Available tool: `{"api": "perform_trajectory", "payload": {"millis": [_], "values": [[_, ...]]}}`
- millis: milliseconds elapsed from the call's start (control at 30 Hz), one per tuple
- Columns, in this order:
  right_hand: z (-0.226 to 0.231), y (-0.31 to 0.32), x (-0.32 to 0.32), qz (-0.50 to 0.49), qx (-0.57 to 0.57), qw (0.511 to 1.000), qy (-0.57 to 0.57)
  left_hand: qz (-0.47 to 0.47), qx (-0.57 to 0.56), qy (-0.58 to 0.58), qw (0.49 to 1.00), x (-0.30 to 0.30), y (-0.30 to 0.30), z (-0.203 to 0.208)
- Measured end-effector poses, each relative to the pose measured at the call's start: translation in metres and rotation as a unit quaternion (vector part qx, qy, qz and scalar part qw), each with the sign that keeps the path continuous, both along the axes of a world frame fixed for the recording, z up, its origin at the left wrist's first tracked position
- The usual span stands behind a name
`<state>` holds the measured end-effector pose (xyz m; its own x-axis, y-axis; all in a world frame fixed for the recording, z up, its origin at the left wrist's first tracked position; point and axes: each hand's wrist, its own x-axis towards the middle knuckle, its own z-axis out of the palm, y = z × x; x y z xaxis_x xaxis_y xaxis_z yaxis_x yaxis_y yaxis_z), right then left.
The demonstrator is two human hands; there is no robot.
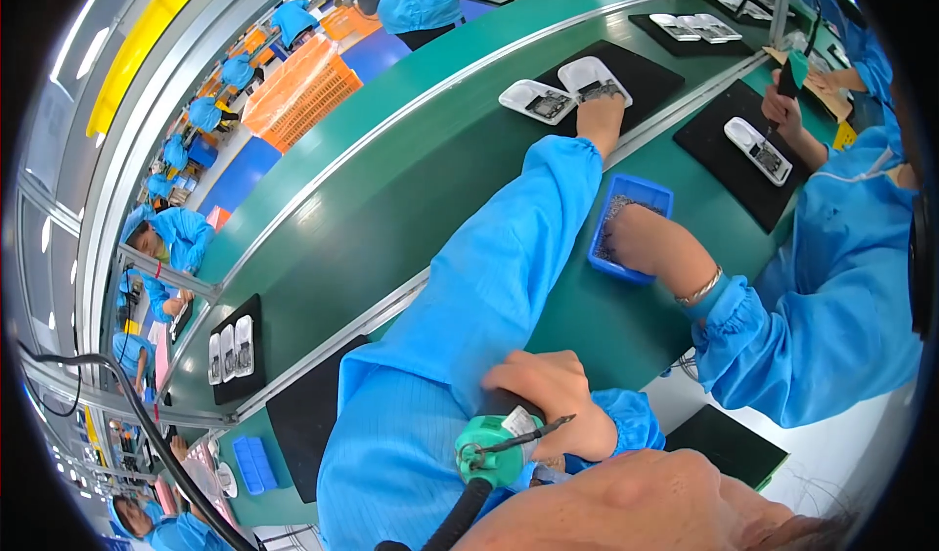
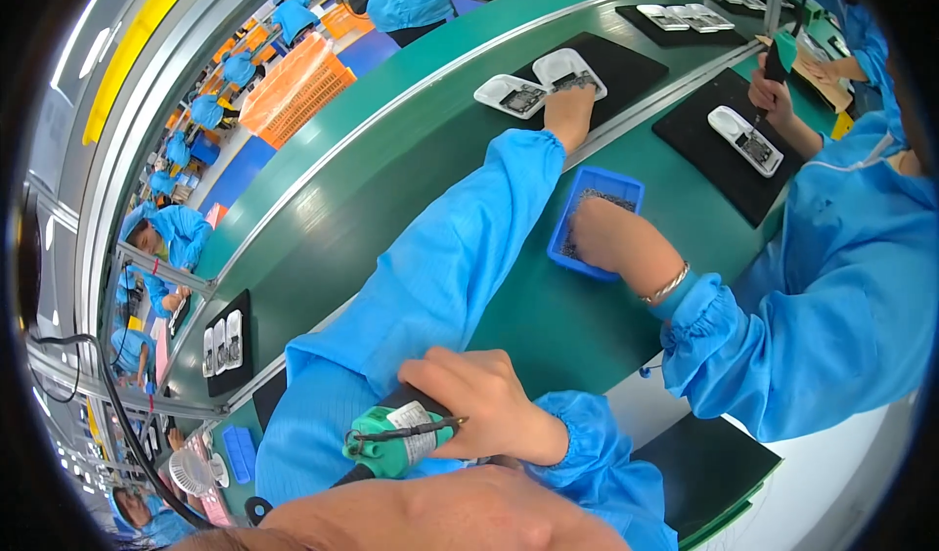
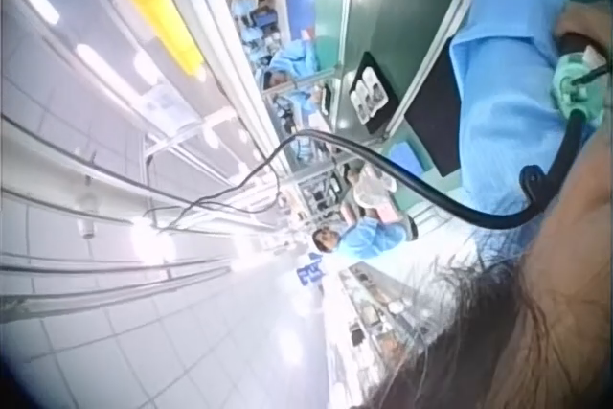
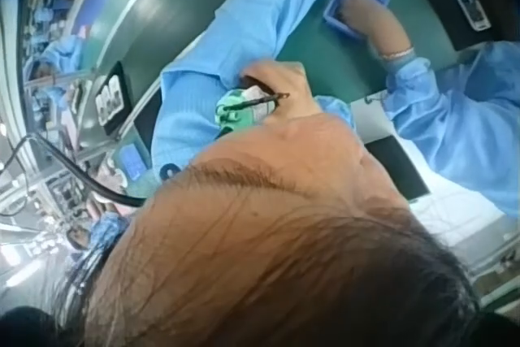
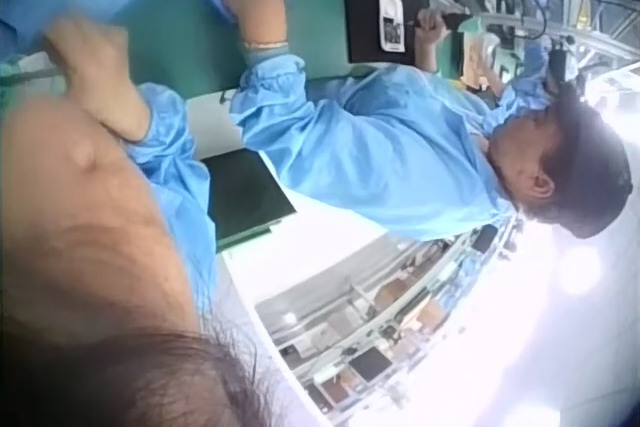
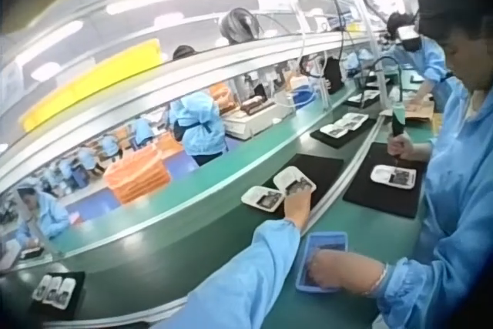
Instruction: The person assembles electronic components onto a circuit board by securing them with screws using an electric screwdriver.
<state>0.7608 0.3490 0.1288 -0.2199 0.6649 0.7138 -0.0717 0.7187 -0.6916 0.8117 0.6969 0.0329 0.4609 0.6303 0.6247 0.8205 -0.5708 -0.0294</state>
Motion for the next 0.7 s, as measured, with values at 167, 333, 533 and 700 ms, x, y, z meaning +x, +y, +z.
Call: {"api": "perform_trajectory", "payload": {"millis": [167, 333, 533, 700], "values": [[0.000, 0.003, -0.016, 0.028, -0.002, 1.000, 0.008, -0.086, -0.144, -0.133, 0.977, -0.029, 0.027, -0.006], [0.002, -0.002, -0.024, 0.035, 0.012, 0.999, 0.023, -0.125, -0.159, -0.208, 0.957, -0.037, 0.028, -0.008], [-0.010, -0.007, -0.013, 0.011, 0.000, 1.000, 0.001, -0.032, -0.102, -0.121, 0.987, -0.034, -0.015, -0.005], [-0.008, -0.019, -0.009, -0.014, -0.007, 1.000, -0.018, 0.151, -0.052, -0.084, 0.984, -0.080, -0.017, -0.013]]}}
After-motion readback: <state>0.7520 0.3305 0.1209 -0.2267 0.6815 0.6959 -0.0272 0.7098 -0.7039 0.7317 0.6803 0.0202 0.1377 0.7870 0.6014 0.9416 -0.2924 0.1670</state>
